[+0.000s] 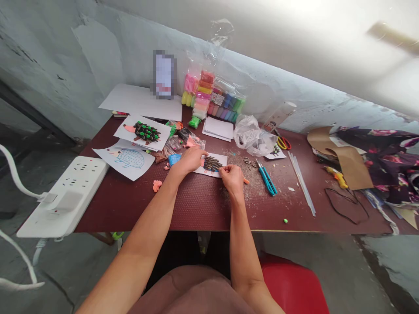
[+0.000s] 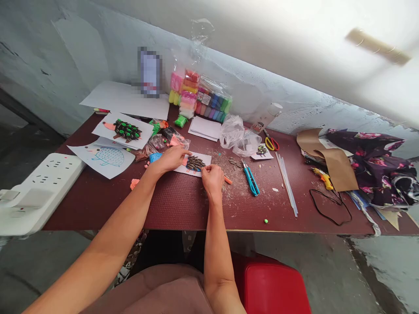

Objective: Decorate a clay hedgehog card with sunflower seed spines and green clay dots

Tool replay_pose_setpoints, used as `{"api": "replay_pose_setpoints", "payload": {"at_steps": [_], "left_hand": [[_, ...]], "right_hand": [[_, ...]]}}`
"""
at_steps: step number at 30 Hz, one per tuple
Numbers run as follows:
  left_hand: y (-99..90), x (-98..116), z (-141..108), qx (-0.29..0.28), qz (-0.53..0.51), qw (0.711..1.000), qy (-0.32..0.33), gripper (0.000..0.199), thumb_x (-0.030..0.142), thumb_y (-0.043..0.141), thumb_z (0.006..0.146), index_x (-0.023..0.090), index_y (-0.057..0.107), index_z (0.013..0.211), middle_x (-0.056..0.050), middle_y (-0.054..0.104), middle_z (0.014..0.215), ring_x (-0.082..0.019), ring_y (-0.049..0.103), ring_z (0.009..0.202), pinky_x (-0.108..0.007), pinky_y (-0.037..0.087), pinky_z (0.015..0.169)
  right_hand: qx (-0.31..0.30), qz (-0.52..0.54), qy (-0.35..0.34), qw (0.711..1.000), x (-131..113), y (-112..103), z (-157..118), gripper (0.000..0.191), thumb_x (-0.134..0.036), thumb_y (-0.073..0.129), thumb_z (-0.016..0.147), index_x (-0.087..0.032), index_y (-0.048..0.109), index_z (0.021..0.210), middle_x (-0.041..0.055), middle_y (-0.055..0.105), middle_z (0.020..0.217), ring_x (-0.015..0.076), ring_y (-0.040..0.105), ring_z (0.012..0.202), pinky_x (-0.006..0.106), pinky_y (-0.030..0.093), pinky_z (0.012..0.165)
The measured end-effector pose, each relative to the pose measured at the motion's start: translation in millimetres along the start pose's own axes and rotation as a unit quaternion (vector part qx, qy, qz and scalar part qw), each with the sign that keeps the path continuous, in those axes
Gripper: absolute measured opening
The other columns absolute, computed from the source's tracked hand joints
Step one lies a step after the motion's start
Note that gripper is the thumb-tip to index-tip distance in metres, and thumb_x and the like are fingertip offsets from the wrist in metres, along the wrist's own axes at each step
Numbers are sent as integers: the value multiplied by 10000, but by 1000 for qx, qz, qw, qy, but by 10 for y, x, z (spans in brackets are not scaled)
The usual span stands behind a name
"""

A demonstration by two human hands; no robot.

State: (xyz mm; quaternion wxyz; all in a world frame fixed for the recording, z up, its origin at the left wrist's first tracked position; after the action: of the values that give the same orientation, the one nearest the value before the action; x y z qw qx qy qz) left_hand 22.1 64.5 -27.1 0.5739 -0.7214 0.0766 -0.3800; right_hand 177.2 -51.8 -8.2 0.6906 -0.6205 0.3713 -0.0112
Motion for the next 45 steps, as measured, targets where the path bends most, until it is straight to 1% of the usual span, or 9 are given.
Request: {"api": "replay_pose_setpoints", "payload": {"at_steps": [4,10,14,22,28,32,37,40,45], "left_hand": [[-17,10,-12,-4,-3,1000,-1,433,165,634,948,244,768,1352,-129,724,1249,-288,689,1199,-345,540,1028],[-19,18,-16,-5,-4,1000,-6,427,176,613,969,244,765,1362,-132,717,1251,-285,685,1204,-345,535,1030],[-7,11,-12,-3,-10,1000,-10,426,177,611,974,252,766,1363,-134,714,1259,-289,684,1212,-353,530,1040],[19,-20,7,4,-18,1000,-6,419,163,621,964,249,776,1344,-134,718,1267,-284,682,1217,-354,523,1049],[-7,-1,-4,-8,-14,1000,-6,459,140,611,962,247,753,1385,-140,713,1271,-282,678,1223,-344,521,1032],[-13,8,-10,-2,-20,1000,-11,428,154,621,967,241,768,1360,-142,716,1273,-289,694,1193,-356,534,1020],[-23,11,-14,-7,-16,1000,-4,434,157,622,966,223,758,1374,-146,714,1291,-295,685,1224,-361,529,1052],[-28,9,-11,-11,-9,1000,-6,444,159,607,970,227,751,1384,-137,714,1290,-288,683,1224,-351,528,1050],[-18,14,-3,-11,-1,1000,-4,448,148,603,967,227,752,1381,-129,714,1293,-280,687,1218,-337,531,1043]], "right_hand": [[15,-7,20,1000,93,-117,8,209,-307,669,865,-184,837,871,88,801,828,223,701,747,287,439,692],[96,-107,100,985,502,-396,73,204,-307,663,898,-182,825,895,165,791,889,280,719,807,344,468,713],[83,-140,133,978,650,-454,112,233,-364,680,908,-179,820,880,185,786,905,322,733,844,372,474,697],[44,-142,121,981,553,-473,140,250,-298,622,942,-173,838,936,181,803,959,287,752,887,332,485,728],[-9,-144,133,981,450,-501,125,225,-364,692,923,-189,826,969,145,811,995,266,743,923,306,452,724],[-8,-140,108,984,489,-474,182,208,-317,653,927,-173,804,932,157,797,976,252,712,863,316,424,711],[84,-2,-5,996,529,-450,219,258,-376,565,941,-177,725,903,123,764,927,231,646,812,328,427,751],[67,86,-57,992,452,-395,149,241,-388,550,928,-194,679,868,83,749,856,205,619,753,316,422,732],[25,163,-70,984,255,-249,-38,172,-319,607,842,-192,723,844,68,770,817,196,642,724,302,446,716]]}}
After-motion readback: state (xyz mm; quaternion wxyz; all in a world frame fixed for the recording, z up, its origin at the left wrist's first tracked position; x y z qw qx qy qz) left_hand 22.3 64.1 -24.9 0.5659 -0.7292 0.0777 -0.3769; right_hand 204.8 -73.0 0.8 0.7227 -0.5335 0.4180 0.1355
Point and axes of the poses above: each hand's wrist, its own z-axis towards the middle knuckle, its own y-axis out of the palm, x = y × z, the point moved 3 cm from there along z, towards the middle knuckle
